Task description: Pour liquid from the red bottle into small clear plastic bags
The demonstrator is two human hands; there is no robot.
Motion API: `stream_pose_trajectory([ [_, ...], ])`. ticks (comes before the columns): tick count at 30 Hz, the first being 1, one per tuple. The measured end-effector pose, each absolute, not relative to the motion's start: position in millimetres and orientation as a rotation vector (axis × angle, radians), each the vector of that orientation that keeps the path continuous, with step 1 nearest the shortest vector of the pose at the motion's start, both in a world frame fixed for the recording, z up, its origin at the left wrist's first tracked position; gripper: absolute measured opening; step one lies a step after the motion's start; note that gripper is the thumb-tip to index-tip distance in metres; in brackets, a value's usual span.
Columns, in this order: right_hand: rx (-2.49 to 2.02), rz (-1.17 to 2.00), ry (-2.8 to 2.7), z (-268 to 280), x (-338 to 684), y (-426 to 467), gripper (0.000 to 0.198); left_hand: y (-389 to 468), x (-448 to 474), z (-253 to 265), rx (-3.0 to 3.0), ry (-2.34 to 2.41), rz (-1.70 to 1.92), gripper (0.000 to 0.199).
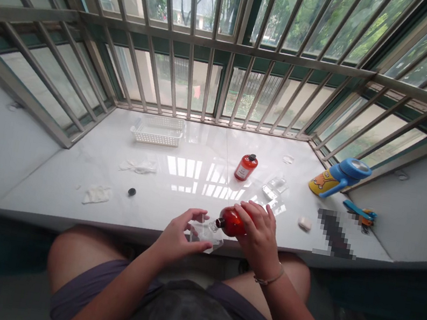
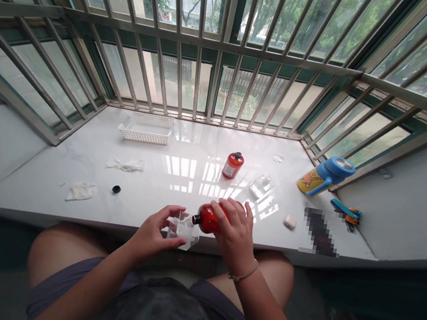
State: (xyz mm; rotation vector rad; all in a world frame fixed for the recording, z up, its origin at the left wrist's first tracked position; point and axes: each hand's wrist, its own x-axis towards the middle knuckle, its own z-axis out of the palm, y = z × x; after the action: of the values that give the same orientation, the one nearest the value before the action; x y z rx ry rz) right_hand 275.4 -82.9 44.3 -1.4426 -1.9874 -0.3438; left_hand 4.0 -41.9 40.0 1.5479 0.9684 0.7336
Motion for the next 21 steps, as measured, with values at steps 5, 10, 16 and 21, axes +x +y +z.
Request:
stream_pose_trajectory([
  [5,-1.423,-0.363,-2.003,49,277,-82,0.051,-42,5,39,1.498,0.927,0.749,0.076],
  [10,-1.419,-0.371,-2.009,53,277,-81,0.049,-41,5,37,1.464,0.897,0.730,0.077],
  [16,-1.409,-0.391,-2.019,55,277,-80,0.049,-40,4,35,1.450,0.869,0.715,0.078],
  [21,-1.399,-0.392,-2.017,56,277,-79,0.050,-40,4,32,1.405,0.838,0.712,0.079],
])
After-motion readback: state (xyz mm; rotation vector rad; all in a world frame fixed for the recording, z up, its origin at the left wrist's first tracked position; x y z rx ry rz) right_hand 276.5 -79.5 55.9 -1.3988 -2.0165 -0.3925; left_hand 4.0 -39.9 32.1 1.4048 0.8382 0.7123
